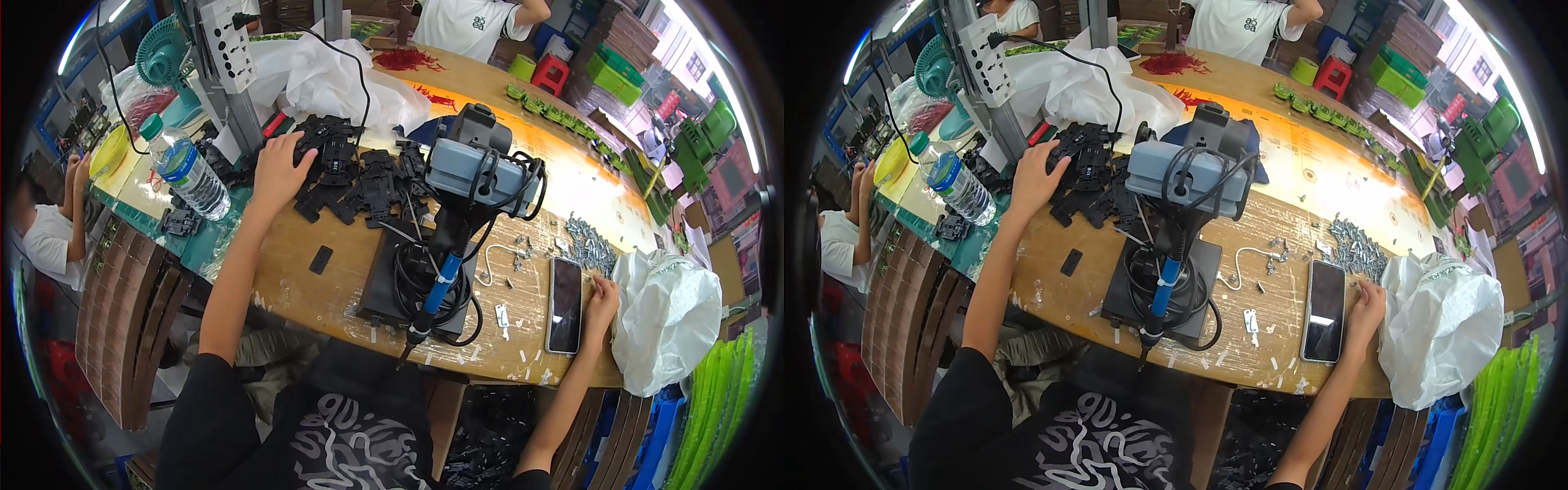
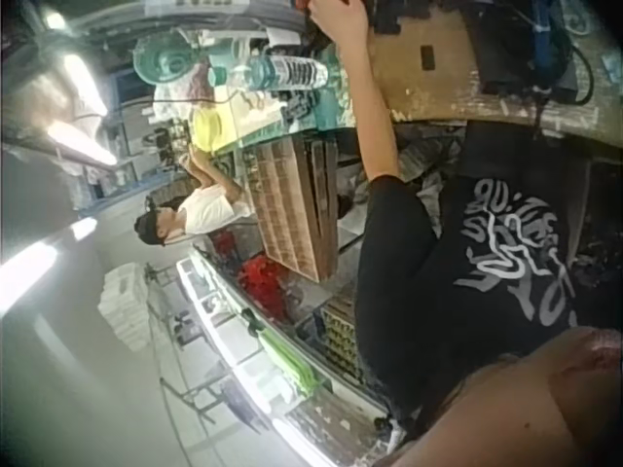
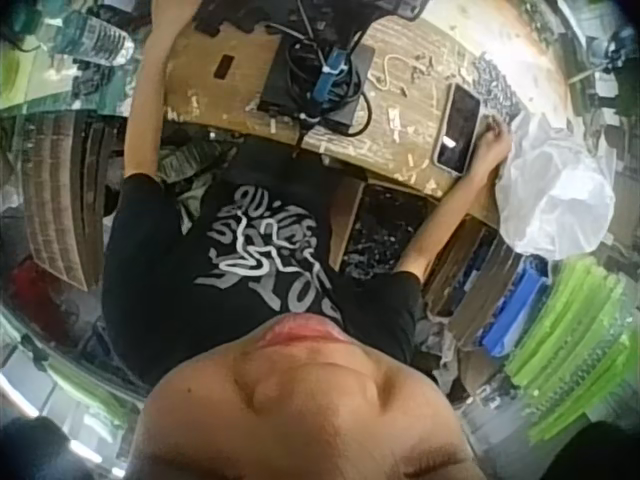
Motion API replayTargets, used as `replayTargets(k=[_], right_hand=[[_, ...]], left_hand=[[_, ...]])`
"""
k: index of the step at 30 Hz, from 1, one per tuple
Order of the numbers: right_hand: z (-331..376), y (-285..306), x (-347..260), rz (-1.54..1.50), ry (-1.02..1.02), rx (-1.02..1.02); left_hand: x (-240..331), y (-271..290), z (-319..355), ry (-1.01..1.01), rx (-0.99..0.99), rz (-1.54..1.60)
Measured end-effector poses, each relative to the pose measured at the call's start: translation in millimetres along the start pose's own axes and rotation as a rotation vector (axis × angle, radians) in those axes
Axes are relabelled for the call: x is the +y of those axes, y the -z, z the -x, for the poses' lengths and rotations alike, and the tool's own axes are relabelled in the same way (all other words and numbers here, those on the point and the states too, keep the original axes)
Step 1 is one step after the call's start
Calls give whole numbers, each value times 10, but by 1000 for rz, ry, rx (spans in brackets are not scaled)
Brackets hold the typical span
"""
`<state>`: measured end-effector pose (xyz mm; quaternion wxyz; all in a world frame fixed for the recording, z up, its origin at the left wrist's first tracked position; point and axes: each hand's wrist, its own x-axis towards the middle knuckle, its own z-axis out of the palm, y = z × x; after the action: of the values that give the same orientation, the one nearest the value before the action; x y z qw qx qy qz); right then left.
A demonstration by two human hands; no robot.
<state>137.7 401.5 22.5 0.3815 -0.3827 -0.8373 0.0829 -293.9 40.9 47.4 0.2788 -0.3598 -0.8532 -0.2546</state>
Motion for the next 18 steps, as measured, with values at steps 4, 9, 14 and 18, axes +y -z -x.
replayTargets(k=[4,9,14,18], right_hand=[[-24,-5,80,-7,1,16],[-23,-7,-11,-51,-6,40],[-1,4,-59,-86,-7,64],[-21,2,-117,-137,-10,77]], left_hand=[[-41,-213,-36,-110,-14,-150],[-67,-256,-136,1,-170,-80],[-100,-229,-243,134,-268,20],[-151,-221,-301,234,-225,193]])
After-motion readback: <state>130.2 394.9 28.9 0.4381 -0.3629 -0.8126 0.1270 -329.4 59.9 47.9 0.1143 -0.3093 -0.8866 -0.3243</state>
